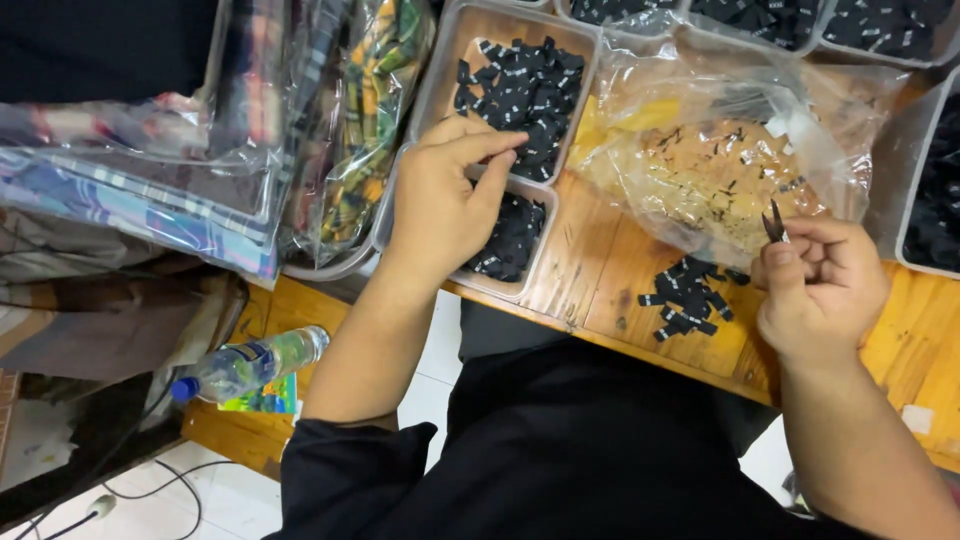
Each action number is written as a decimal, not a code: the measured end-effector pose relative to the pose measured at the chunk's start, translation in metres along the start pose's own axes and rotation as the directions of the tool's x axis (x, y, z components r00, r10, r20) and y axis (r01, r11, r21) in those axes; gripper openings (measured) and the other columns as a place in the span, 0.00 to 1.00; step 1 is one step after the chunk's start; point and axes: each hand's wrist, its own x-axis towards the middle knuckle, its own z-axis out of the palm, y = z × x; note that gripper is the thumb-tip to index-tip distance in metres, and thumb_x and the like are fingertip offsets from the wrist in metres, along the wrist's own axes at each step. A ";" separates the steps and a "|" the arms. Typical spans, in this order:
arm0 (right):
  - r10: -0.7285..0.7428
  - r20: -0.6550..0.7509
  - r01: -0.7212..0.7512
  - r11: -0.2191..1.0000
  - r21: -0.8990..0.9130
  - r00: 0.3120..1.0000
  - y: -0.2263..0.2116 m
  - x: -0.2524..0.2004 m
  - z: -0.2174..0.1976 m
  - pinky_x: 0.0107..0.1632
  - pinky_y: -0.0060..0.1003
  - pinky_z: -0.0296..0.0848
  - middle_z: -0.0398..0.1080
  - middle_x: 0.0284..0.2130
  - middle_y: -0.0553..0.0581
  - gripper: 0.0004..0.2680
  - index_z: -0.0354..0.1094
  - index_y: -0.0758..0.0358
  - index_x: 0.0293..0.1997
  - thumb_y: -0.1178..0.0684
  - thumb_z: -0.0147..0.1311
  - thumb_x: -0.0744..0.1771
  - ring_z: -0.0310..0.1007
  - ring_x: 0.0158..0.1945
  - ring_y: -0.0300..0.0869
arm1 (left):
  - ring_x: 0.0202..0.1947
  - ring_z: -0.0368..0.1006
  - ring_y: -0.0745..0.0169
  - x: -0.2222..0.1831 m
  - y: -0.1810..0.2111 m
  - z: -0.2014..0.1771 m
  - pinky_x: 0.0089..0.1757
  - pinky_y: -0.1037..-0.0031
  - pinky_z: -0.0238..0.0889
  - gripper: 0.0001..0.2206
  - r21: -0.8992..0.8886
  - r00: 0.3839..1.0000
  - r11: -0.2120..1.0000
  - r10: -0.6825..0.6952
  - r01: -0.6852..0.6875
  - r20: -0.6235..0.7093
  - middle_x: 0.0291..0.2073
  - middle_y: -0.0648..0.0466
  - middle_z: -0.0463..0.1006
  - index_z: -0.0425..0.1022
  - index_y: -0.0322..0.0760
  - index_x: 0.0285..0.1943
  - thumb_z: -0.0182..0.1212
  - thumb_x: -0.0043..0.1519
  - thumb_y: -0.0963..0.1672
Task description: Trimming excess threads and material from small black fabric labels using hand snips.
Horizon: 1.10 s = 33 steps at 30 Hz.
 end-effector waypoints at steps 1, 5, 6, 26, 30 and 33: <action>-0.033 0.004 0.033 0.999 -0.009 0.999 0.001 0.001 0.000 0.35 0.32 0.69 0.66 0.32 0.64 0.10 0.64 0.77 0.54 0.55 0.55 0.75 0.67 0.30 0.41 | 0.37 0.76 0.62 0.000 -0.004 0.000 0.37 0.76 0.69 0.08 0.045 0.999 0.998 0.040 -0.040 0.014 0.37 0.54 0.78 0.84 0.36 0.49 0.60 0.65 0.37; -0.011 -0.017 0.011 1.000 -0.010 1.000 0.006 -0.002 -0.003 0.33 0.30 0.67 0.64 0.32 0.61 0.12 0.64 0.74 0.53 0.52 0.57 0.74 0.65 0.30 0.38 | 0.36 0.76 0.52 0.005 -0.018 0.010 0.40 0.66 0.71 0.11 0.251 0.996 0.964 0.077 -0.088 0.052 0.35 0.53 0.83 0.84 0.38 0.52 0.59 0.63 0.39; -0.012 -0.019 0.012 1.000 -0.009 1.000 0.007 -0.002 -0.003 0.33 0.30 0.67 0.64 0.32 0.61 0.12 0.64 0.74 0.53 0.52 0.57 0.74 0.65 0.30 0.38 | 0.36 0.76 0.52 0.007 -0.019 0.011 0.40 0.66 0.71 0.11 0.253 0.996 0.963 0.079 -0.090 0.053 0.35 0.53 0.83 0.84 0.38 0.52 0.59 0.63 0.39; -0.107 0.070 0.113 0.989 -0.097 0.992 -0.010 0.005 -0.005 0.41 0.32 0.69 0.72 0.40 0.65 0.15 0.67 0.76 0.52 0.47 0.53 0.73 0.70 0.38 0.43 | 0.44 0.69 0.43 -0.063 0.034 0.121 0.47 0.59 0.67 0.09 -0.116 0.821 0.950 0.311 -0.291 0.480 0.45 0.46 0.75 0.77 0.31 0.52 0.60 0.65 0.41; -0.109 0.083 0.118 0.987 -0.107 0.991 -0.011 0.006 -0.005 0.41 0.33 0.69 0.71 0.40 0.66 0.16 0.67 0.77 0.52 0.47 0.53 0.73 0.70 0.38 0.45 | 0.42 0.68 0.44 -0.070 0.027 0.127 0.46 0.60 0.67 0.10 -0.037 0.829 0.975 0.208 -0.221 0.519 0.39 0.44 0.74 0.77 0.28 0.48 0.64 0.62 0.42; -0.126 0.082 0.134 0.986 -0.095 0.989 -0.010 0.005 -0.003 0.41 0.33 0.71 0.70 0.39 0.66 0.16 0.67 0.78 0.52 0.48 0.55 0.72 0.70 0.38 0.45 | 0.42 0.69 0.45 -0.075 0.018 0.132 0.47 0.62 0.67 0.09 -0.030 0.815 0.977 0.195 -0.213 0.546 0.38 0.46 0.74 0.77 0.28 0.46 0.65 0.61 0.41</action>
